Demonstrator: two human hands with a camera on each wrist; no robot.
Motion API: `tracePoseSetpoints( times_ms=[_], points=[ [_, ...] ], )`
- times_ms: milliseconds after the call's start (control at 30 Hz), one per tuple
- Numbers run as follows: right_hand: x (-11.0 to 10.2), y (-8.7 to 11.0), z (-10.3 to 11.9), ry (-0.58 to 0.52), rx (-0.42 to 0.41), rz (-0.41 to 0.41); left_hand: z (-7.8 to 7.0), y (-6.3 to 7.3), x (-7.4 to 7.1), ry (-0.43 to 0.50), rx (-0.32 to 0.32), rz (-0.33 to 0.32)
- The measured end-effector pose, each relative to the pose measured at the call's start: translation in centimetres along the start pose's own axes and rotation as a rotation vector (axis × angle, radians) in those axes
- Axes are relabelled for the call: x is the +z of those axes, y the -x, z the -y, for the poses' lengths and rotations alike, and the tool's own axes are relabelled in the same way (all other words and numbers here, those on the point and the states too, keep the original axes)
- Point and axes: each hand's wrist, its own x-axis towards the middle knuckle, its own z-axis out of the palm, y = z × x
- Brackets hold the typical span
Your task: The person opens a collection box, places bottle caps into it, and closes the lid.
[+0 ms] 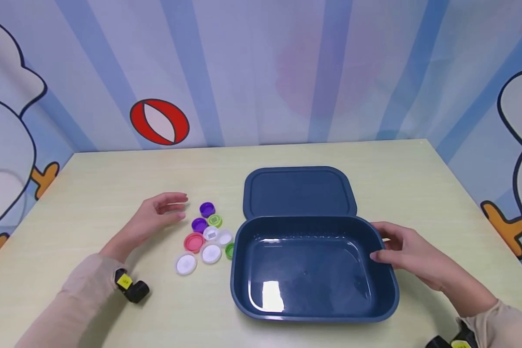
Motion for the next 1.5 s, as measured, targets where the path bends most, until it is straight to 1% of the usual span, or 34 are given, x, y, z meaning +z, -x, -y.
tracePoseSetpoints(
  times_ms=[167, 233, 400, 733, 933, 1267, 1367, 1500],
  points=[
    [0.0, 0.0, 0.1, 0.011, 0.009, -0.011, 0.1, -0.8, 0.5, -0.039, 0.053, 0.028],
    [0.0, 0.0, 0.2, 0.014, 0.014, -0.015, 0.1, -1.0, 0.8, -0.037, 0.071, 0.04],
    [-0.1, 0.1, 0.1, 0.013, 0.018, -0.019, -0.1, -1.5, 1.4, -0.018, 0.093, 0.061],
    [-0.1, 0.1, -0.1, 0.019, 0.015, -0.019, -0.3, -2.1, 2.1, -0.041, 0.08, 0.093],
    [-0.2, 0.1, -0.2, 0.019, 0.002, -0.002, -0.5, -2.5, 2.4, -0.057, 0.096, 0.107],
    [-0.2, 0.1, -0.3, 0.016, -0.013, 0.0, -1.2, -2.9, 3.0, -0.083, 0.039, 0.131],
    [-0.3, 0.1, -0.3, 0.017, -0.011, 0.0, -1.3, -3.1, 3.1, -0.086, 0.046, 0.135],
    [-0.3, 0.1, -0.3, 0.02, -0.012, 0.0, -2.7, -2.3, 3.2, -0.085, 0.06, 0.142]
  ],
)
